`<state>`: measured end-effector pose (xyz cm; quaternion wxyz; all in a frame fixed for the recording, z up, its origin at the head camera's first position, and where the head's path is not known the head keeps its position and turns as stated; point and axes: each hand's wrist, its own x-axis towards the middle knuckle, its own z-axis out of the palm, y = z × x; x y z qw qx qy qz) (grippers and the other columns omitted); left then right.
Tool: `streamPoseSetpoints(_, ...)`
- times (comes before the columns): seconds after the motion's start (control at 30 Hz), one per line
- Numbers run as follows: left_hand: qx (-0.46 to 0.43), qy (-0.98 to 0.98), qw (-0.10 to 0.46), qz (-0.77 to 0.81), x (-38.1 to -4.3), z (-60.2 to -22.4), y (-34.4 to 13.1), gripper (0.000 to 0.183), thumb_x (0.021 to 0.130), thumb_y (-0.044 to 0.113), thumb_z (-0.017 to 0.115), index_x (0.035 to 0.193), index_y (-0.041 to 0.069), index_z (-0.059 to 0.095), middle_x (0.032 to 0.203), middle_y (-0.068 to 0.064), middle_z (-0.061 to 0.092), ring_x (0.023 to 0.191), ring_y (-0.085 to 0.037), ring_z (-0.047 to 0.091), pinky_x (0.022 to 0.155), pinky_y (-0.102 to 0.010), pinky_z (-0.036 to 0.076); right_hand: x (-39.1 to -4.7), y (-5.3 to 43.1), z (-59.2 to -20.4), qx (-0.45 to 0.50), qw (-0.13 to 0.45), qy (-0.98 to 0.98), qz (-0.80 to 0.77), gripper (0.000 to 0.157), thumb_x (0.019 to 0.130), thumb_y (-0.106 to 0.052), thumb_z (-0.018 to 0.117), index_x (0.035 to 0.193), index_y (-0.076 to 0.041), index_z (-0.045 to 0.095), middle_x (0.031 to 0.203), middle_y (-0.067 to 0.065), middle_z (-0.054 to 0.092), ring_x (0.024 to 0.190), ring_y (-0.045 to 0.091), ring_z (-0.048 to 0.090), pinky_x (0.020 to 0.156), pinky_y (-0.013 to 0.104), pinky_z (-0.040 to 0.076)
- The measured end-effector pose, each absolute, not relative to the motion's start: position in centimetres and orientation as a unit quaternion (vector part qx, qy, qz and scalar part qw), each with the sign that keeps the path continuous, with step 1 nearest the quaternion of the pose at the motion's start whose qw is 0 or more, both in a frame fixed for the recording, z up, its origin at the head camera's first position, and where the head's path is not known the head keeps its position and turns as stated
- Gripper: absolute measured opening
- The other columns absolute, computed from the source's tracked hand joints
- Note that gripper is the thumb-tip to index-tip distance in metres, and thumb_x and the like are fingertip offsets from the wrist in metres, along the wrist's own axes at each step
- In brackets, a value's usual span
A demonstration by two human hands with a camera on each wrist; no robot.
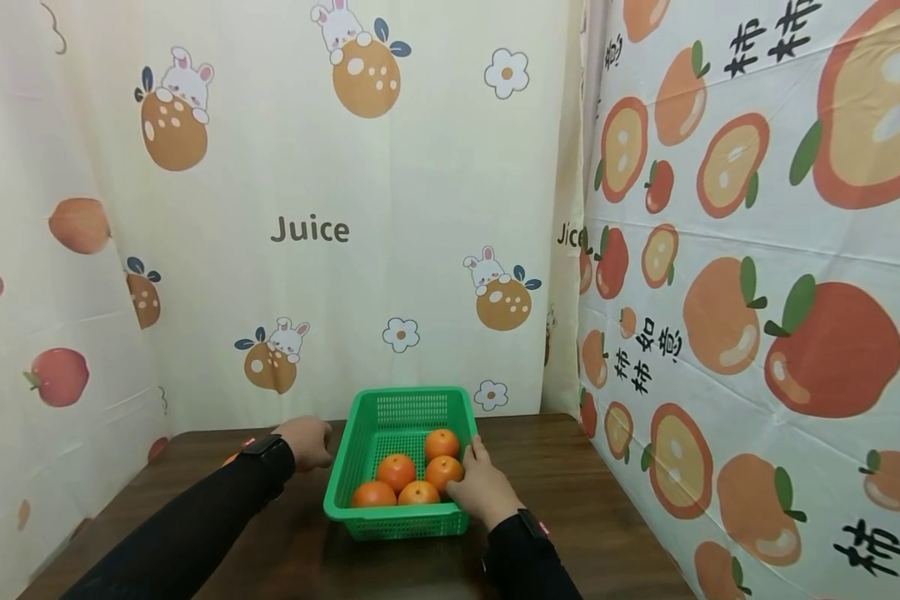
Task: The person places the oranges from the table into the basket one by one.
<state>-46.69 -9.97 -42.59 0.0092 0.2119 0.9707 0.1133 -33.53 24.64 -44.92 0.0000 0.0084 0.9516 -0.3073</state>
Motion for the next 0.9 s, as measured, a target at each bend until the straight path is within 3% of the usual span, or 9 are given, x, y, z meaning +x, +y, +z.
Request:
streamPoseSetpoints(0.13, 0.211, 0.971, 0.001, 0.108, -47.0, -42.5, -9.8, 0.023, 0.08, 0.014, 0.077, 0.068, 0.017, 0.058, 0.062, 0.002, 0.052, 0.058, -0.018, 0.048, 0.057, -0.034, 0.037, -33.6, 24.6, -45.1, 0.008, -0.002, 0.953, -0.304, 0.078, 0.101, -0.032, 0.066, 0.165, 0.0, 0.034, 0.18, 0.013, 0.015, 0.119, 0.033, 0.059, 0.086, 0.046, 0.049)
streamPoseSetpoints(0.23, 0.21, 0.973, -0.017, 0.099, -47.4, -42.4, -9.5, 0.025, 0.078, 0.015, 0.073, 0.064, 0.019, 0.053, 0.06, 0.003, 0.047, 0.058, -0.018, 0.044, 0.057, -0.034, 0.035, -33.6, 24.7, -45.2, 0.008, -0.002, 0.952, -0.306, 0.079, 0.101, -0.032, 0.067, 0.165, 0.0, 0.034, 0.18, 0.013, 0.015, 0.116, 0.034, 0.059, 0.081, 0.043, 0.049)
streamPoseSetpoints(0.43, 0.212, 0.97, -0.036, 0.109, -47.5, -41.6, -8.9, 0.03, 0.081, 0.025, 0.08, 0.066, 0.018, 0.055, 0.06, 0.003, 0.046, 0.059, -0.018, 0.046, 0.06, -0.035, 0.038, -33.4, 24.7, -45.0, 0.002, -0.006, 0.952, -0.307, 0.078, 0.101, -0.03, 0.066, 0.165, 0.001, 0.033, 0.18, 0.015, 0.015, 0.109, 0.032, 0.06, 0.071, 0.038, 0.043)
streamPoseSetpoints(0.7, 0.227, 0.968, -0.007, 0.108, -46.6, -39.8, -7.9, 0.021, 0.082, 0.015, 0.078, 0.069, 0.018, 0.063, 0.061, 0.004, 0.045, 0.061, -0.017, 0.045, 0.061, -0.034, 0.037, -33.1, 24.7, -44.9, -0.007, -0.016, 0.955, -0.298, 0.078, 0.101, -0.029, 0.066, 0.165, 0.003, 0.033, 0.179, 0.016, 0.017, 0.118, 0.033, 0.06, 0.083, 0.045, 0.046)
streamPoseSetpoints(0.9, 0.231, 0.969, 0.004, 0.085, -46.3, -39.3, -6.9, 0.03, 0.082, 0.015, 0.077, 0.063, 0.019, 0.054, 0.06, 0.004, 0.037, 0.058, -0.017, 0.041, 0.058, -0.032, 0.033, -32.9, 24.7, -44.7, -0.007, -0.016, 0.954, -0.3, 0.077, 0.101, -0.028, 0.066, 0.164, 0.003, 0.034, 0.179, 0.016, 0.017, 0.133, 0.038, 0.058, 0.094, 0.05, 0.049)
